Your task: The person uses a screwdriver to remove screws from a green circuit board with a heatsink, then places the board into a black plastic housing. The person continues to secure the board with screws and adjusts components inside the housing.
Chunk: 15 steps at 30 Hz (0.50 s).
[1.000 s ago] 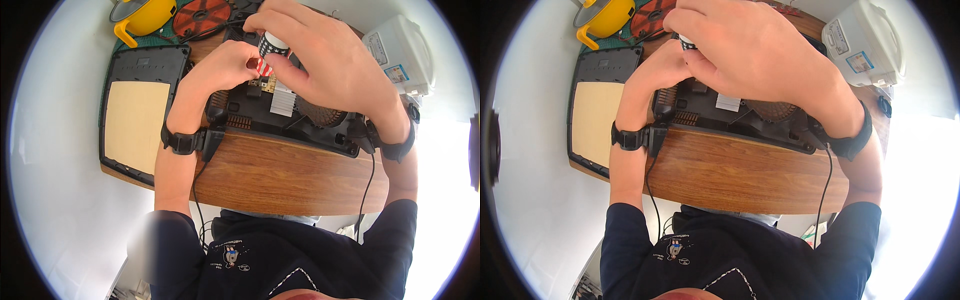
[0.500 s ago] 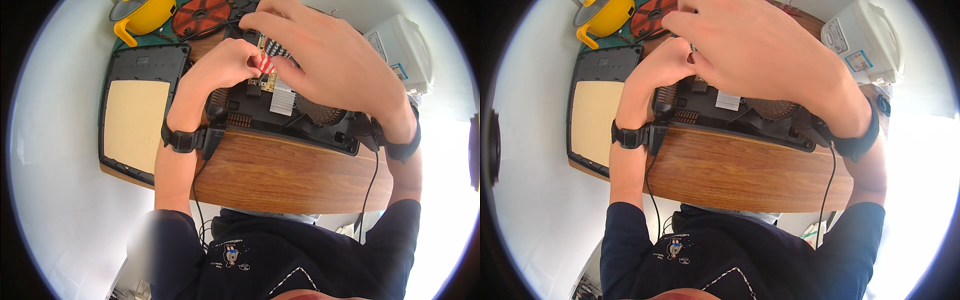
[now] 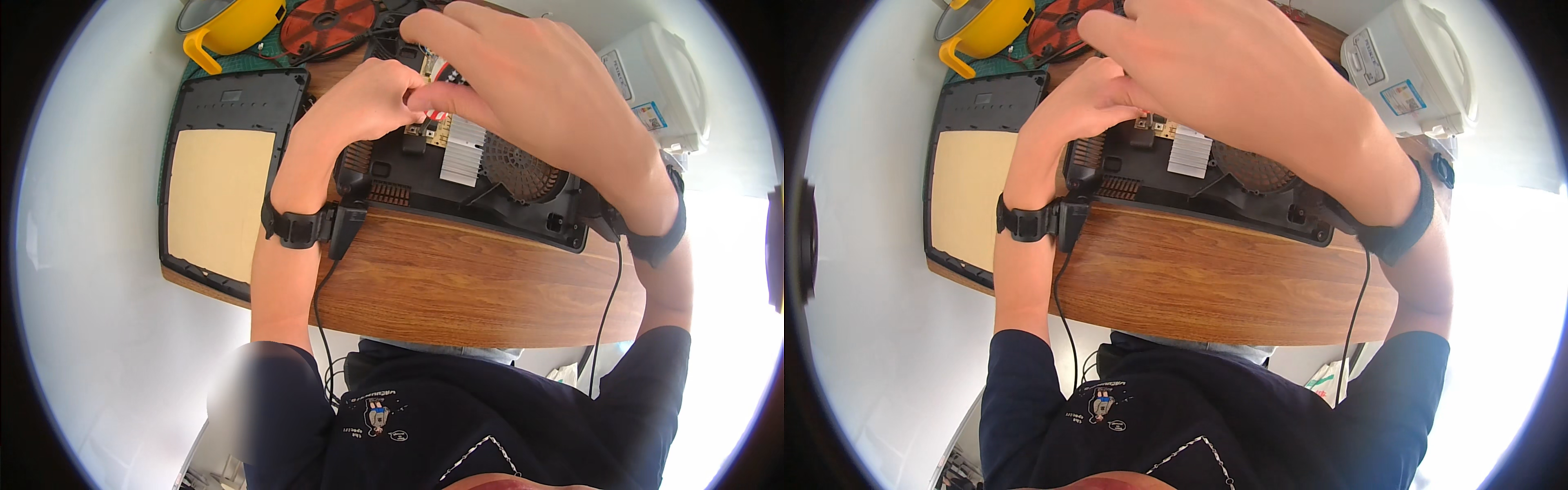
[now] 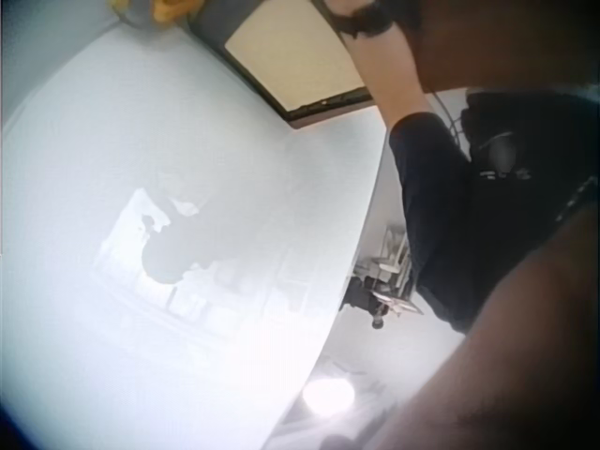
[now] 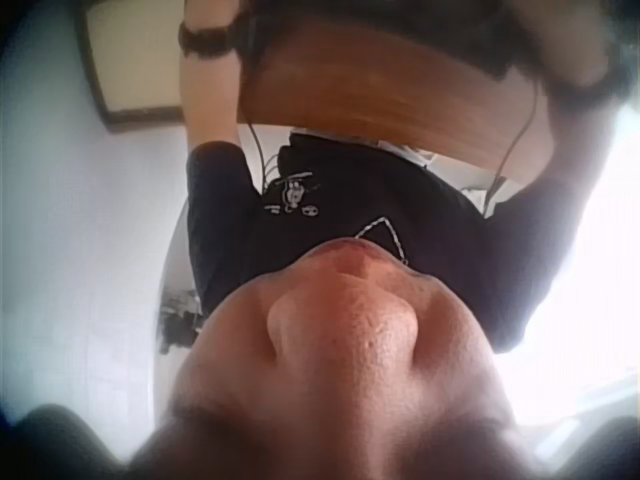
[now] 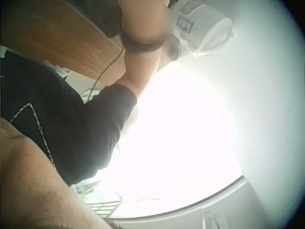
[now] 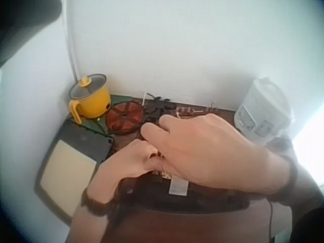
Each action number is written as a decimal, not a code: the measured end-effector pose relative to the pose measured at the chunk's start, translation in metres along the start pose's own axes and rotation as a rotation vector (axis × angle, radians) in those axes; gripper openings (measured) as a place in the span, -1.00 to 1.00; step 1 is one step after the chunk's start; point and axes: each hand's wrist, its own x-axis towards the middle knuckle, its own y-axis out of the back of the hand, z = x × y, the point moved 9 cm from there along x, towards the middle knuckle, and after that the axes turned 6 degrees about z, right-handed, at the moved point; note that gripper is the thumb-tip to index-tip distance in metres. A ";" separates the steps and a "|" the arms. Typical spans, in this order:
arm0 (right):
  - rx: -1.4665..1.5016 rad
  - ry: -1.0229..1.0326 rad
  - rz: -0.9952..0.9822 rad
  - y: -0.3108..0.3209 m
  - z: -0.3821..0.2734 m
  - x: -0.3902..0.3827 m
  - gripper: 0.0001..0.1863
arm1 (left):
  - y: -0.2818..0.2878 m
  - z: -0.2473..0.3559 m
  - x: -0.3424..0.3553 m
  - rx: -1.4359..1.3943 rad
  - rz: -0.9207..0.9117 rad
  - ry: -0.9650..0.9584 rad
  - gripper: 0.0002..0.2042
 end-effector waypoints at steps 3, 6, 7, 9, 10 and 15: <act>0.181 0.075 0.116 0.005 0.002 -0.004 -0.73 | 0.000 0.006 0.000 0.034 -0.078 0.141 -0.86; 0.087 0.108 0.089 0.002 -0.001 -0.001 -0.72 | 0.002 0.004 0.000 0.037 0.036 -0.061 -0.86; -0.002 0.028 0.043 0.000 0.001 0.001 -0.72 | 0.003 0.006 0.000 0.022 0.048 -0.083 -0.86; 0.000 -0.008 0.046 0.002 0.003 0.000 -0.72 | -0.001 0.003 0.001 -0.050 0.004 0.004 -0.86; 0.090 0.036 0.097 0.007 0.002 -0.003 -0.73 | -0.002 0.001 0.001 -0.044 0.016 0.012 -0.86; 0.059 -0.009 0.065 0.003 0.002 -0.002 -0.78 | -0.004 0.000 0.001 0.052 0.000 -0.090 -0.87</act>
